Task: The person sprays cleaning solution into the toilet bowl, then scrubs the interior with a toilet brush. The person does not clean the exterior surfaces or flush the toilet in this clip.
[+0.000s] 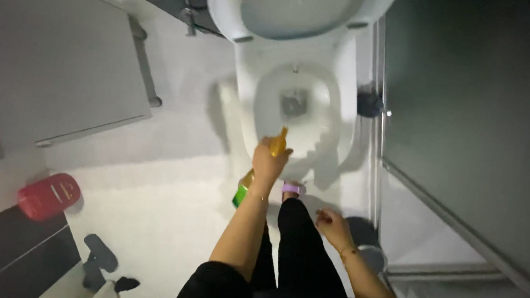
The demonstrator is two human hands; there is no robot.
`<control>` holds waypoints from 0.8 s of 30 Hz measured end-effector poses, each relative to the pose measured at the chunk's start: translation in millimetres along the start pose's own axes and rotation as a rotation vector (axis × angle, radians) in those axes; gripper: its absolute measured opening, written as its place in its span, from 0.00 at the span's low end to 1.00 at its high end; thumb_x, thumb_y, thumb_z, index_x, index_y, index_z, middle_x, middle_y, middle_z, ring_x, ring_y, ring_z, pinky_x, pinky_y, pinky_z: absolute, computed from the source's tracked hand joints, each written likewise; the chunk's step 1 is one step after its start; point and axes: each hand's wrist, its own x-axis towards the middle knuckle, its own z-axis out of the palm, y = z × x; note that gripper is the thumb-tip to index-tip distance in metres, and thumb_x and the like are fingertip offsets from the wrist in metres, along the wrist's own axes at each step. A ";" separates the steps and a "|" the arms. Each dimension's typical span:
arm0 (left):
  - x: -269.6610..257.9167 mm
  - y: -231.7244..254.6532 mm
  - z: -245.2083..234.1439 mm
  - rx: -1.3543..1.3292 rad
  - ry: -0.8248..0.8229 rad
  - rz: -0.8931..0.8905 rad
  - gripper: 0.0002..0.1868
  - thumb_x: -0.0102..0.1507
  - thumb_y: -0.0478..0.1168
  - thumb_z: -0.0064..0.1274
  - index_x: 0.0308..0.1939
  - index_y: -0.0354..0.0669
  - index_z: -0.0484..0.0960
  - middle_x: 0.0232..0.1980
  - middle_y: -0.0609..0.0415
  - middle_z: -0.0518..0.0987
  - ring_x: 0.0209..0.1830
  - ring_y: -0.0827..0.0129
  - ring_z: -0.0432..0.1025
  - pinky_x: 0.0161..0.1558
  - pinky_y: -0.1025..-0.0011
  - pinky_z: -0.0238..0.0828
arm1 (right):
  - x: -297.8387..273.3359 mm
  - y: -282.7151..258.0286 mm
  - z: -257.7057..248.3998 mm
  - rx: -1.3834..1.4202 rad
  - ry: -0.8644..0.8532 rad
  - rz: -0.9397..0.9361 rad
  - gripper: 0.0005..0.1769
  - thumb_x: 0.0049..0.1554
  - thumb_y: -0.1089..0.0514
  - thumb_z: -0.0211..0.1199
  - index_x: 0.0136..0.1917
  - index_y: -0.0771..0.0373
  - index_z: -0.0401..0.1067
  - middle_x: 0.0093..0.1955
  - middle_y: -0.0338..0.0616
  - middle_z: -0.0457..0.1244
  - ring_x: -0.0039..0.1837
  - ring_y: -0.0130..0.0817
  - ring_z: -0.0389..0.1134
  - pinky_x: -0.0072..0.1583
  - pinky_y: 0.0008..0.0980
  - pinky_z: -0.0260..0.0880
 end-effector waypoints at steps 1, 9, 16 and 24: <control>5.7 -20.7 12.5 -0.010 0.026 0.184 0.24 0.50 0.41 0.70 0.45 0.36 0.79 0.44 0.38 0.80 0.49 0.37 0.76 0.49 0.43 0.74 | 4.2 -3.7 -1.2 0.033 0.010 0.003 0.24 0.51 0.50 0.66 0.60 0.57 0.76 0.57 0.51 0.70 0.63 0.50 0.69 0.62 0.45 0.70; -82.5 -15.7 -43.7 0.096 0.174 0.688 0.26 0.61 0.33 0.52 0.64 0.54 0.77 0.72 0.37 0.66 0.75 0.30 0.53 0.67 0.46 0.62 | -19.7 -132.8 -3.1 -0.098 -0.027 -0.218 0.39 0.48 0.62 0.70 0.72 0.62 0.63 0.64 0.58 0.65 0.65 0.55 0.67 0.64 0.48 0.71; -142.0 8.4 -192.8 -0.757 0.212 0.257 0.35 0.55 0.37 0.60 0.67 0.49 0.71 0.59 0.53 0.79 0.54 0.68 0.76 0.56 0.73 0.71 | 10.6 -187.2 29.8 -0.178 0.042 -0.571 0.49 0.40 0.67 0.74 0.73 0.63 0.58 0.65 0.50 0.62 0.59 0.42 0.66 0.60 0.37 0.68; -171.3 -17.0 -530.4 -0.961 0.542 0.803 0.27 0.62 0.37 0.58 0.66 0.45 0.71 0.61 0.54 0.77 0.63 0.64 0.72 0.71 0.62 0.68 | 28.2 -229.1 87.5 -0.241 -0.032 -0.222 0.27 0.48 0.61 0.66 0.63 0.58 0.74 0.58 0.45 0.70 0.57 0.37 0.71 0.57 0.30 0.70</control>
